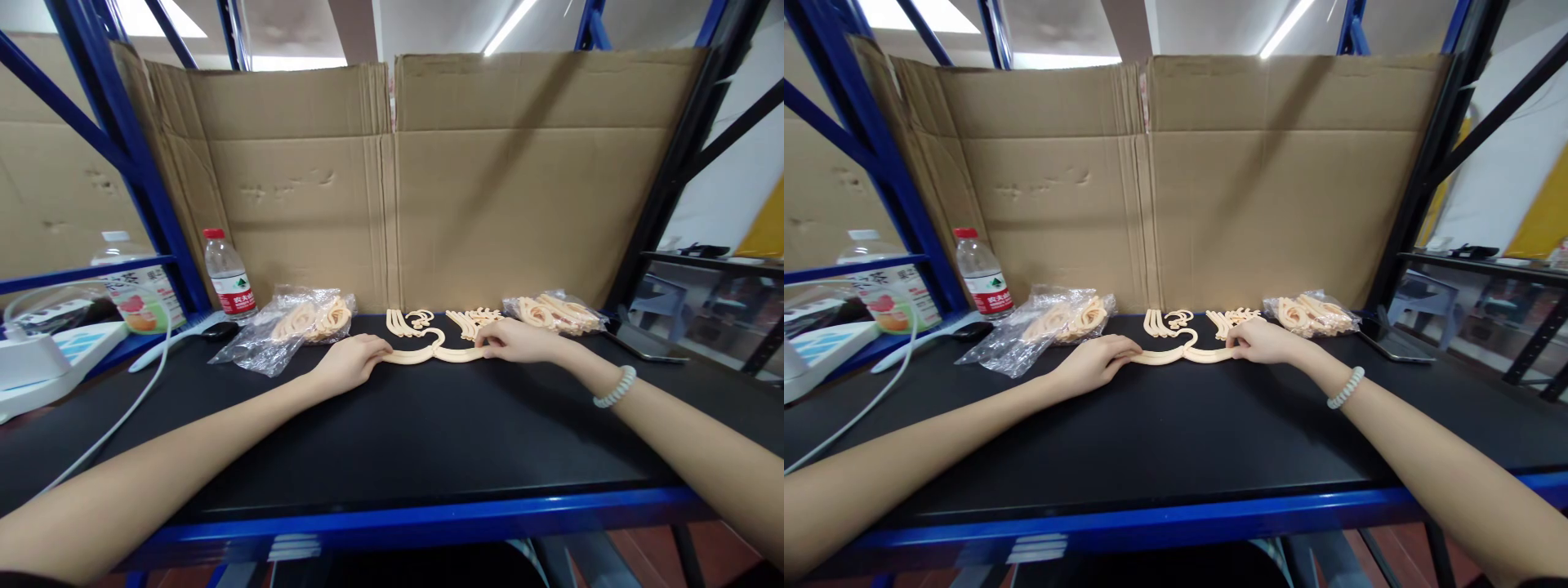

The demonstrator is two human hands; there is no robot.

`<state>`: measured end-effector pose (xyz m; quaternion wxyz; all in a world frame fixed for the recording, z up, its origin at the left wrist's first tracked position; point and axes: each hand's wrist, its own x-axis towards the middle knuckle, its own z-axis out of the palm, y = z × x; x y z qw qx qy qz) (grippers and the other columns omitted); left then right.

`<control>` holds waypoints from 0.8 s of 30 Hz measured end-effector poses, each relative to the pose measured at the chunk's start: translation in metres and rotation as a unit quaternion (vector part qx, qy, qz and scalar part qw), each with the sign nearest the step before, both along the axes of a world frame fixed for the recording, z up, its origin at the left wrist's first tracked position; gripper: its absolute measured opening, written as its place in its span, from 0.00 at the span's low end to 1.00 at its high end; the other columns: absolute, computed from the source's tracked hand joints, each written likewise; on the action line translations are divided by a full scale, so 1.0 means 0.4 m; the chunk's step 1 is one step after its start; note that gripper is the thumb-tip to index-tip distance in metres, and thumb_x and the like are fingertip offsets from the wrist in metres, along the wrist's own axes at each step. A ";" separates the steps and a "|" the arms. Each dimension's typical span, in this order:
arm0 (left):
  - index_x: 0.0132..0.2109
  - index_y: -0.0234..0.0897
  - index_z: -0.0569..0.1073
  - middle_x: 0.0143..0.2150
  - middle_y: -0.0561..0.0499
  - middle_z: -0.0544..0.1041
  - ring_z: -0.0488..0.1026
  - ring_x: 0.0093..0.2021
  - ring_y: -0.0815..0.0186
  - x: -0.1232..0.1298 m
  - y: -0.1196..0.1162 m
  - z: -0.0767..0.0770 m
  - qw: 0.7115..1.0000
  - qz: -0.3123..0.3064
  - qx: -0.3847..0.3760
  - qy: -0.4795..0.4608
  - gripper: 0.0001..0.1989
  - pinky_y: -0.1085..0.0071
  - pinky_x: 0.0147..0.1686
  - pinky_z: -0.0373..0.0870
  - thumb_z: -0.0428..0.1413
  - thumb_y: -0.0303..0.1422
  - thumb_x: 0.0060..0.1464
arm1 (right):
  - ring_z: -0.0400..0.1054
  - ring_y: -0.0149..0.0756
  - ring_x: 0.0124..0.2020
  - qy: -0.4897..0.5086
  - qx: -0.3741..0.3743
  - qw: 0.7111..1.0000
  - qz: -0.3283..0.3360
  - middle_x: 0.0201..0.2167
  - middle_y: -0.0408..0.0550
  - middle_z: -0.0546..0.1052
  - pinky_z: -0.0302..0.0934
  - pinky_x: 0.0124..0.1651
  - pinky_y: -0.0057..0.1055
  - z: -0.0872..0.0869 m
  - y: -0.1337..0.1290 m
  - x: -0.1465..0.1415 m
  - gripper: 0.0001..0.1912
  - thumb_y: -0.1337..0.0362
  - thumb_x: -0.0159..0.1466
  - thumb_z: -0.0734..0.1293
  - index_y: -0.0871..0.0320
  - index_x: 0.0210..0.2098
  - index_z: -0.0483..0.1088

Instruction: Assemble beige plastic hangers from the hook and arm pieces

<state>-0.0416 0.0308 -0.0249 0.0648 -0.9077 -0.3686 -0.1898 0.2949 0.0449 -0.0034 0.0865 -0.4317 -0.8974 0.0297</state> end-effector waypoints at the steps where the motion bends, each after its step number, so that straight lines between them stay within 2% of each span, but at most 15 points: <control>1: 0.45 0.38 0.72 0.44 0.49 0.76 0.72 0.45 0.62 0.000 0.001 0.000 1.000 0.005 0.001 0.001 0.12 0.68 0.45 0.68 0.46 0.28 0.61 | 0.64 0.33 0.26 -0.002 0.008 1.000 -0.009 0.25 0.45 0.73 0.55 0.30 0.27 -0.002 0.001 -0.003 0.07 0.72 0.59 0.64 0.60 0.35 0.75; 5: 0.45 0.38 0.73 0.44 0.50 0.77 0.72 0.46 0.62 -0.005 0.007 0.001 0.999 0.037 0.007 0.007 0.12 0.67 0.46 0.68 0.46 0.27 0.60 | 0.69 0.37 0.35 -0.001 0.047 0.998 -0.042 0.35 0.49 0.76 0.59 0.38 0.28 -0.021 0.007 -0.025 0.09 0.72 0.60 0.63 0.59 0.38 0.74; 8: 0.45 0.39 0.73 0.45 0.50 0.77 0.73 0.45 0.62 -0.012 0.012 0.001 0.998 0.058 0.011 0.009 0.12 0.67 0.46 0.68 0.46 0.28 0.59 | 0.68 0.41 0.43 0.001 0.067 0.996 -0.053 0.41 0.51 0.76 0.58 0.45 0.31 -0.033 0.011 -0.041 0.10 0.71 0.62 0.63 0.59 0.41 0.73; 10: 0.45 0.39 0.73 0.45 0.50 0.77 0.73 0.45 0.62 -0.014 0.014 0.001 0.998 0.058 0.012 0.007 0.12 0.67 0.46 0.68 0.46 0.28 0.59 | 0.68 0.42 0.44 -0.002 0.071 0.996 -0.057 0.42 0.51 0.76 0.58 0.45 0.32 -0.033 0.011 -0.046 0.10 0.71 0.62 0.62 0.59 0.41 0.73; 14: 0.46 0.37 0.73 0.45 0.48 0.77 0.73 0.46 0.61 -0.008 0.009 0.001 1.000 0.020 0.007 -0.001 0.12 0.66 0.47 0.68 0.46 0.28 0.60 | 0.69 0.38 0.34 -0.019 0.046 0.997 -0.054 0.33 0.49 0.76 0.58 0.36 0.29 -0.010 -0.001 -0.035 0.08 0.70 0.60 0.64 0.59 0.37 0.74; 17: 0.45 0.37 0.73 0.45 0.48 0.77 0.72 0.46 0.61 0.000 0.000 0.001 1.000 -0.004 0.002 -0.009 0.12 0.66 0.46 0.68 0.46 0.27 0.59 | 0.65 0.34 0.26 -0.029 0.011 0.999 -0.035 0.25 0.46 0.73 0.55 0.30 0.28 0.009 -0.014 -0.020 0.07 0.70 0.58 0.65 0.59 0.34 0.75; 24: 0.44 0.37 0.72 0.43 0.49 0.76 0.72 0.44 0.62 0.005 -0.011 0.003 1.000 -0.007 0.005 -0.015 0.13 0.66 0.45 0.68 0.47 0.24 0.55 | 0.62 0.32 0.24 -0.019 -0.007 1.000 -0.024 0.24 0.45 0.70 0.52 0.29 0.27 0.017 -0.026 -0.021 0.07 0.71 0.58 0.64 0.60 0.34 0.74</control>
